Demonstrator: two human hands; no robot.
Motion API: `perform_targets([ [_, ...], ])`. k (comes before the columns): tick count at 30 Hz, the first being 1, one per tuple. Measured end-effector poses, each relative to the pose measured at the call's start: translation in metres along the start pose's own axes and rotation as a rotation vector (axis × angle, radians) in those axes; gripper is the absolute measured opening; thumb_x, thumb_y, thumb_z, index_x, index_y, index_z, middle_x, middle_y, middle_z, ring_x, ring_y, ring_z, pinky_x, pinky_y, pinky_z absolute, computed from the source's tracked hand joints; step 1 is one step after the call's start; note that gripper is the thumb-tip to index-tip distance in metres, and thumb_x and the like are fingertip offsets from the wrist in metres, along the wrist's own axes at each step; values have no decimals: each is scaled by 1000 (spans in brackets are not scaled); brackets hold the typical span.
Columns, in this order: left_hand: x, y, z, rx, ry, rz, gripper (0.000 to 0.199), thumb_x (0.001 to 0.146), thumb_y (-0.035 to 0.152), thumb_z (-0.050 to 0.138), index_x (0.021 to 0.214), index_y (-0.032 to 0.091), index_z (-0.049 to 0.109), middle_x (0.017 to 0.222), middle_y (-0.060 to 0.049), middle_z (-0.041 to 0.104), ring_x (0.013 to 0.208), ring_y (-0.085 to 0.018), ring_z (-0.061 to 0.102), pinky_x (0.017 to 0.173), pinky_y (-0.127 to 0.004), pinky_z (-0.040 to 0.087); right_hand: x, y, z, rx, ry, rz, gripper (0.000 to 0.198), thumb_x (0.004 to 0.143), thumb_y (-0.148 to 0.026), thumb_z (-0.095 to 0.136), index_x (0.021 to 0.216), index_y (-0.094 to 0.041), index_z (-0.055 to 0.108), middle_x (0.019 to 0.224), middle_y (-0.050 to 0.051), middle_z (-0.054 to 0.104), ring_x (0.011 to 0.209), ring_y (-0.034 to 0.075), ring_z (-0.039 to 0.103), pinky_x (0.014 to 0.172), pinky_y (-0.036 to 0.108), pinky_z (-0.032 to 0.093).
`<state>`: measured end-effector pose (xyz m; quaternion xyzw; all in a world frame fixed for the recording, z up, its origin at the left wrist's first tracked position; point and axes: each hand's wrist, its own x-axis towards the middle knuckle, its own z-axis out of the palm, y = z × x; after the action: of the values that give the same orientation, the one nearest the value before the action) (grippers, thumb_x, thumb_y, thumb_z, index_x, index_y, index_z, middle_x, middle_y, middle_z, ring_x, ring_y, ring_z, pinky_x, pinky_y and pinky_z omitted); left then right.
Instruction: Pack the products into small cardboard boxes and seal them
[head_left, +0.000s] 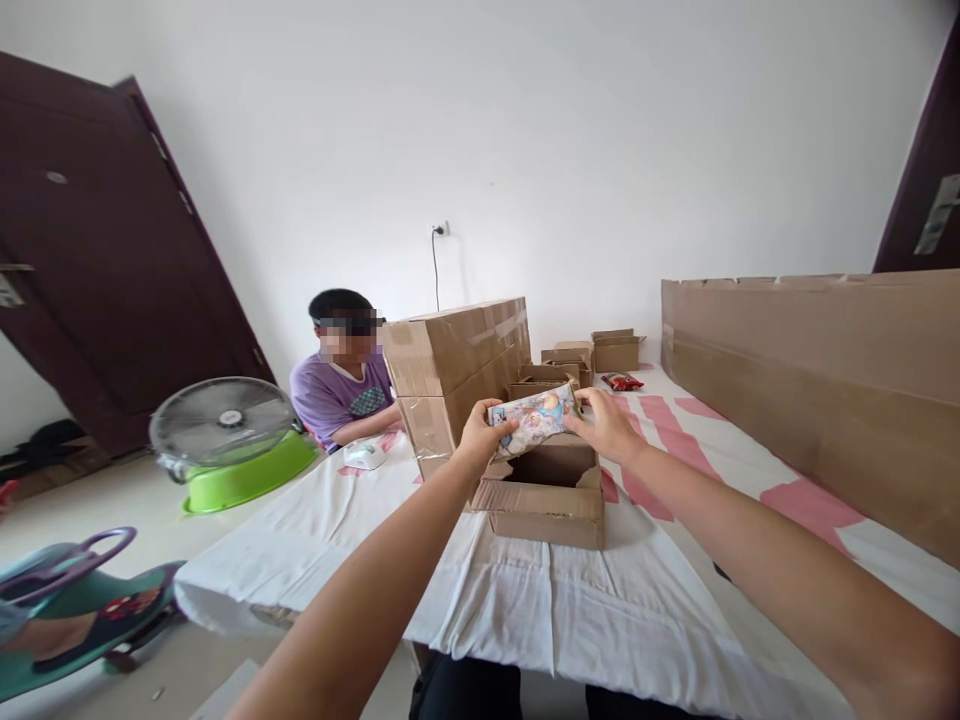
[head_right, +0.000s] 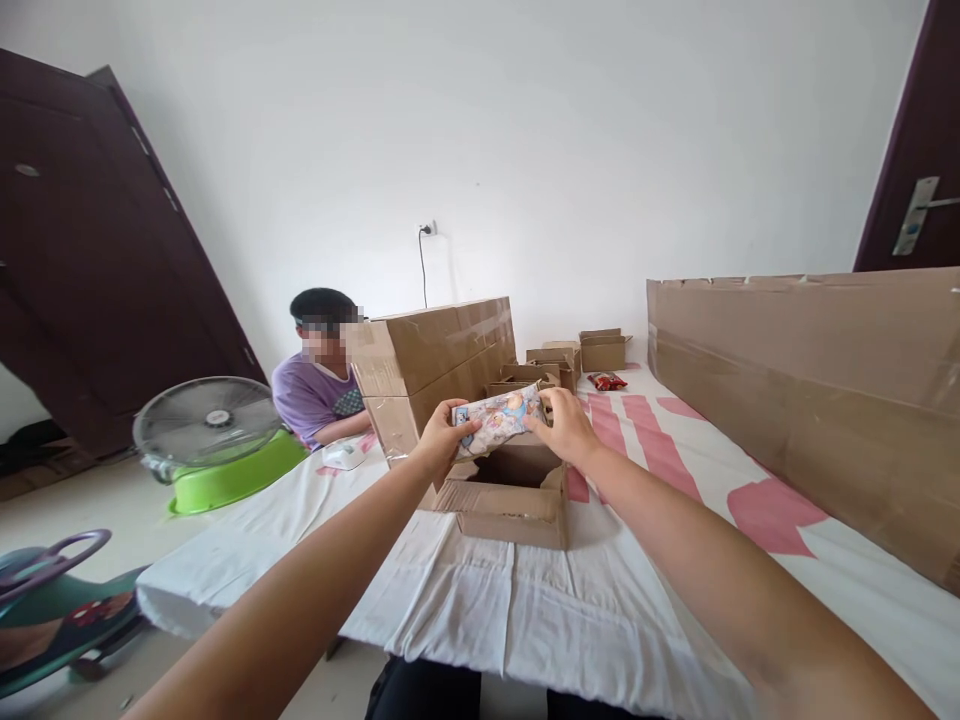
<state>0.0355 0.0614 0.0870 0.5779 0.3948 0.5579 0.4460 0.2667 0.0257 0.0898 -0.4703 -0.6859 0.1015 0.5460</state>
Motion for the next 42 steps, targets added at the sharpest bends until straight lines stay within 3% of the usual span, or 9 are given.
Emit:
perform_targets([
  [3,2,-1,7,62,-3,53,56,55,27,80,102,21,51,87,1,60,76,-16,61,66,-28,52,8,12,13,81,25,156,51,72,-46,71,110,-14,56,117,18,61,114,35,54,100,57,38],
  [9,-21,15,15,173,-19,173,53,61,25,75,108,22,51,89,2,57,80,-14,57,71,-26,48,-13,-11,7,397,-141,261,47,76,-54,68,104,-18,61,102,9,71,93,23,68,79,36,57],
  [15,-97,36,11,403,-93,529,56,77,31,68,126,24,42,127,-10,51,113,-25,55,95,-39,47,-76,-59,-50,655,-314,304,44,70,-44,79,102,-20,61,102,7,70,92,24,68,77,37,58],
  [20,-167,-3,-5,673,-317,773,50,85,22,60,130,26,39,136,-15,43,129,-30,46,103,-46,46,-148,-34,-62,630,-495,359,54,58,-34,87,103,-19,61,95,6,71,89,27,67,78,41,57],
  [25,-180,-75,-25,822,-458,564,52,84,16,58,131,29,43,143,-14,39,127,-31,50,99,-47,50,-192,18,-18,466,-432,380,42,58,-32,85,92,-20,63,86,3,71,83,28,67,73,39,55],
  [28,-163,-105,-31,817,-303,454,53,81,13,56,130,28,43,138,-13,42,128,-31,48,105,-50,44,-189,40,16,361,-367,366,40,64,-31,80,99,-20,64,91,4,73,87,28,68,78,40,55],
  [34,-129,-148,-44,594,223,171,71,73,24,63,136,25,31,134,-13,42,117,-30,55,99,-53,46,-165,62,58,36,-275,114,42,77,-33,68,116,-21,61,112,12,68,104,32,63,91,48,48],
  [37,-126,-164,-51,478,272,43,73,75,38,64,136,23,27,120,-12,52,98,-25,63,87,-48,53,-167,69,64,37,-248,92,42,85,-40,60,121,-19,57,113,13,67,105,31,62,92,47,48],
  [42,-130,-165,-50,492,206,31,69,73,42,67,131,23,37,125,-13,53,104,-24,61,87,-42,52,-174,76,62,83,-231,83,50,82,-50,63,119,-19,56,112,13,66,101,30,63,88,44,51],
])
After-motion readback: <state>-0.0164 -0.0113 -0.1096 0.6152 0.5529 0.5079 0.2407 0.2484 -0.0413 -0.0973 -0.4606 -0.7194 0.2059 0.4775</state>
